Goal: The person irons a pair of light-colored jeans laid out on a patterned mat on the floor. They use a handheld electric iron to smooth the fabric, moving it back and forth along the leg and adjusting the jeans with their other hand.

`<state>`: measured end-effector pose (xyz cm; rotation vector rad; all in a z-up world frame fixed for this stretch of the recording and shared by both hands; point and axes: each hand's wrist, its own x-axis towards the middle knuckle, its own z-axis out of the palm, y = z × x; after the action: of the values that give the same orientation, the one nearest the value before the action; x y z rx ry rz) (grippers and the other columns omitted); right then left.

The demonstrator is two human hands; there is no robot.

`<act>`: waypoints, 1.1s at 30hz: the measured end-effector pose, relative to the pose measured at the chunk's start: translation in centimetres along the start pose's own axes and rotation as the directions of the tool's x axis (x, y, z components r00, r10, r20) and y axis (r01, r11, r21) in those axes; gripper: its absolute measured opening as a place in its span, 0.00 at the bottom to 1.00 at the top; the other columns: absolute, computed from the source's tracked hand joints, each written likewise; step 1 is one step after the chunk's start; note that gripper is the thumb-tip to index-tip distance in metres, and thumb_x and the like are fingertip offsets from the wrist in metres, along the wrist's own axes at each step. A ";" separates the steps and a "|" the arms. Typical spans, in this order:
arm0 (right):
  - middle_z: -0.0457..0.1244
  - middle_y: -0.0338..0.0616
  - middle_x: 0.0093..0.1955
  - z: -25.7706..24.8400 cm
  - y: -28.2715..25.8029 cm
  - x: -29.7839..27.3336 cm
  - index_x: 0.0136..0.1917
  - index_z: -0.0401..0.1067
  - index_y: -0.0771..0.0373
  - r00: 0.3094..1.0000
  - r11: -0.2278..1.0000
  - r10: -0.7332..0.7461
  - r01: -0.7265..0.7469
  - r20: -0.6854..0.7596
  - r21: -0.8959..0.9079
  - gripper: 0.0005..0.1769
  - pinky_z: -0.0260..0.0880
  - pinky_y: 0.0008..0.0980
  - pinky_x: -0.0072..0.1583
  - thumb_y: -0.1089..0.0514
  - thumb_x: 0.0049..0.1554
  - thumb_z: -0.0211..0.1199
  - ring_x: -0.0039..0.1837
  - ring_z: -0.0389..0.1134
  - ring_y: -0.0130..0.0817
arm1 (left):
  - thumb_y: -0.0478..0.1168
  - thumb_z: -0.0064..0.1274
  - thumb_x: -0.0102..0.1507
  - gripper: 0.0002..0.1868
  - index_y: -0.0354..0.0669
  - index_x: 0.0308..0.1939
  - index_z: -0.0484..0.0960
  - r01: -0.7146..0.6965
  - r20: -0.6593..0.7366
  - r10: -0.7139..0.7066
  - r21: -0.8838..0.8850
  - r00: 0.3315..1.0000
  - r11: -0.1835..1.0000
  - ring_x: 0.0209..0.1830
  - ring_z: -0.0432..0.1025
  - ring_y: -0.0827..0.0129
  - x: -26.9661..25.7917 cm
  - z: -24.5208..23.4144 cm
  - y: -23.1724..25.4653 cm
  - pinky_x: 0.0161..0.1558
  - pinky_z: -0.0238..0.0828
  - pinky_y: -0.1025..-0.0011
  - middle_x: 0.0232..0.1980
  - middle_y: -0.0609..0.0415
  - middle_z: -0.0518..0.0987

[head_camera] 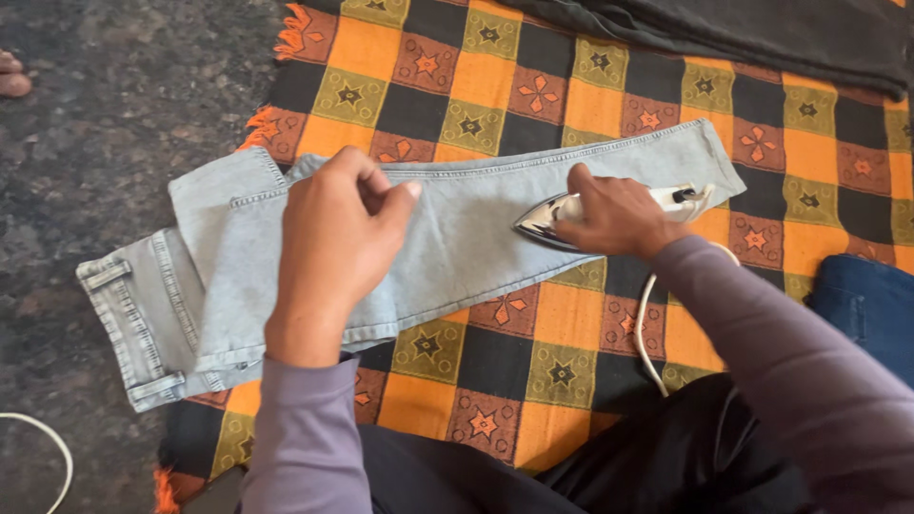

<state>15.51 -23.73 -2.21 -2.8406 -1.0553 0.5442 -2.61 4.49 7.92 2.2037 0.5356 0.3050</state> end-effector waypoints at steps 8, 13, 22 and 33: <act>0.70 0.54 0.36 -0.7 1.1 -2.0 0.46 0.76 0.58 0.999 0.997 0.025 -0.026 -0.020 -0.067 0.32 0.73 0.54 0.49 0.27 0.56 0.57 0.42 0.73 0.57 | 0.45 0.64 0.67 0.22 0.37 0.28 0.71 -0.266 -0.270 0.205 -0.213 0.941 0.940 0.23 0.72 0.62 -0.5 2.2 0.6 0.30 0.67 0.65 0.24 0.50 0.76; 0.70 0.56 0.35 -0.3 -0.1 -1.9 0.46 0.77 0.58 0.998 0.997 0.061 -0.061 -0.012 -0.051 0.30 0.72 0.54 0.48 0.29 0.56 0.59 0.41 0.73 0.57 | 0.48 0.64 0.60 0.18 0.39 0.32 0.76 -0.115 0.053 0.114 0.016 0.992 0.993 0.33 0.77 0.52 -0.2 3.9 0.2 0.34 0.71 0.56 0.31 0.46 0.82; 0.70 0.59 0.41 1.4 -5.3 0.8 0.54 0.72 0.62 0.988 0.990 -0.143 0.142 0.064 0.018 0.26 0.71 0.55 0.50 0.38 0.55 0.63 0.46 0.73 0.59 | 0.48 0.61 0.62 0.15 0.40 0.35 0.80 0.061 0.138 -0.088 0.188 0.987 0.980 0.41 0.78 0.45 1.2 7.8 -2.9 0.42 0.72 0.51 0.36 0.44 0.84; 0.70 0.56 0.40 4.2 -14.4 2.0 0.51 0.68 0.63 0.990 0.987 -0.102 0.113 -0.092 0.115 0.24 0.72 0.52 0.48 0.41 0.55 0.67 0.46 0.73 0.56 | 0.46 0.64 0.60 0.13 0.38 0.32 0.85 0.288 0.000 -0.288 0.039 0.958 0.957 0.33 0.79 0.60 3.3 7.2 -8.4 0.38 0.74 0.64 0.34 0.45 0.85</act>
<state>6.50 -11.72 -4.15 -2.6602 -1.1136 0.4558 0.77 5.95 -3.06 2.1261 0.8543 0.1338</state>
